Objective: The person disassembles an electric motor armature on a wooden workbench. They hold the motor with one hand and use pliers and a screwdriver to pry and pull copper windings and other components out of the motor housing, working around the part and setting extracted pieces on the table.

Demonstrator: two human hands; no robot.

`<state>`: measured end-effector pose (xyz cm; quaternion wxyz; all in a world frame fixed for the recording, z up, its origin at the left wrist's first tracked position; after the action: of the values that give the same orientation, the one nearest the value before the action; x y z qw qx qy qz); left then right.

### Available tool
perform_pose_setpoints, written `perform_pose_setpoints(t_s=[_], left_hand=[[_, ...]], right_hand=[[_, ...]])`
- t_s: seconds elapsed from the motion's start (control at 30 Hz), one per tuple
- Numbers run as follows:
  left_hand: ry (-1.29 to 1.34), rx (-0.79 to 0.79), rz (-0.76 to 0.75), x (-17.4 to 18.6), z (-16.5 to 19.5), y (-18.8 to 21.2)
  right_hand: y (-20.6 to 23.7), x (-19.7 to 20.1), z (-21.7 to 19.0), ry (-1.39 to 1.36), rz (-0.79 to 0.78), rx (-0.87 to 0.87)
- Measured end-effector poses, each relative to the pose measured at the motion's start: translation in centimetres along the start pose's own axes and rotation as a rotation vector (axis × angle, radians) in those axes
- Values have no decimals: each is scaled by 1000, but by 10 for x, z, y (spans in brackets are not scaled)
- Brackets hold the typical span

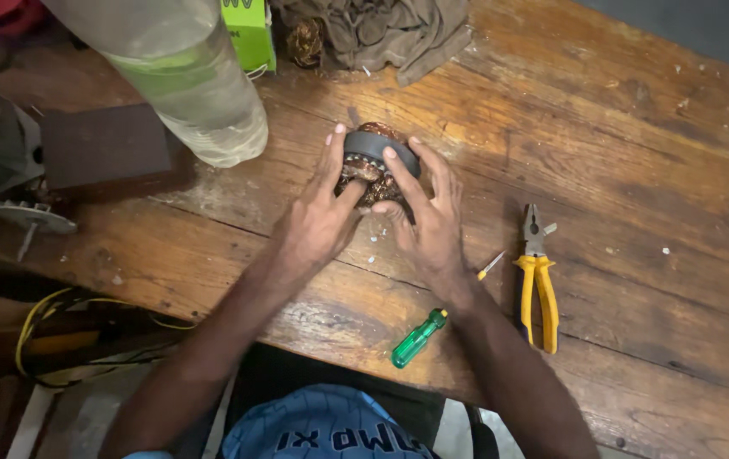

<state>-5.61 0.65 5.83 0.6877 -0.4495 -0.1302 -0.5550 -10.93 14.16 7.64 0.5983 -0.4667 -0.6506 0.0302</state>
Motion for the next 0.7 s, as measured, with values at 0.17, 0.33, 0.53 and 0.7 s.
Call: perform_pose_setpoints(t_s=[0.17, 0.33, 0.53, 0.7], left_hand=[[107, -114, 42, 12, -3, 4], [423, -35, 96, 20, -17, 9], [651, 6, 5, 25, -26, 5], [603, -26, -22, 29, -21, 1]], right_hand=[[1, 0, -1, 56, 3, 11], [2, -5, 1, 67, -47, -21], [-2, -6, 0, 86, -23, -1], [-4, -8, 4, 75, -34, -22]])
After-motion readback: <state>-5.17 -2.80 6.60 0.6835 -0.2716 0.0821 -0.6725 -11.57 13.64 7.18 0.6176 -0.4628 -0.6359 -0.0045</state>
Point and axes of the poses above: each hand's wrist, its own y-axis away from the middle knuckle, its own x-axis out of the back of the hand, z = x × y, the point moved 8 cm from there along -y, towards the middle knuckle, and after that the axes turned 11 degrees about y, right-handed, at the moved point
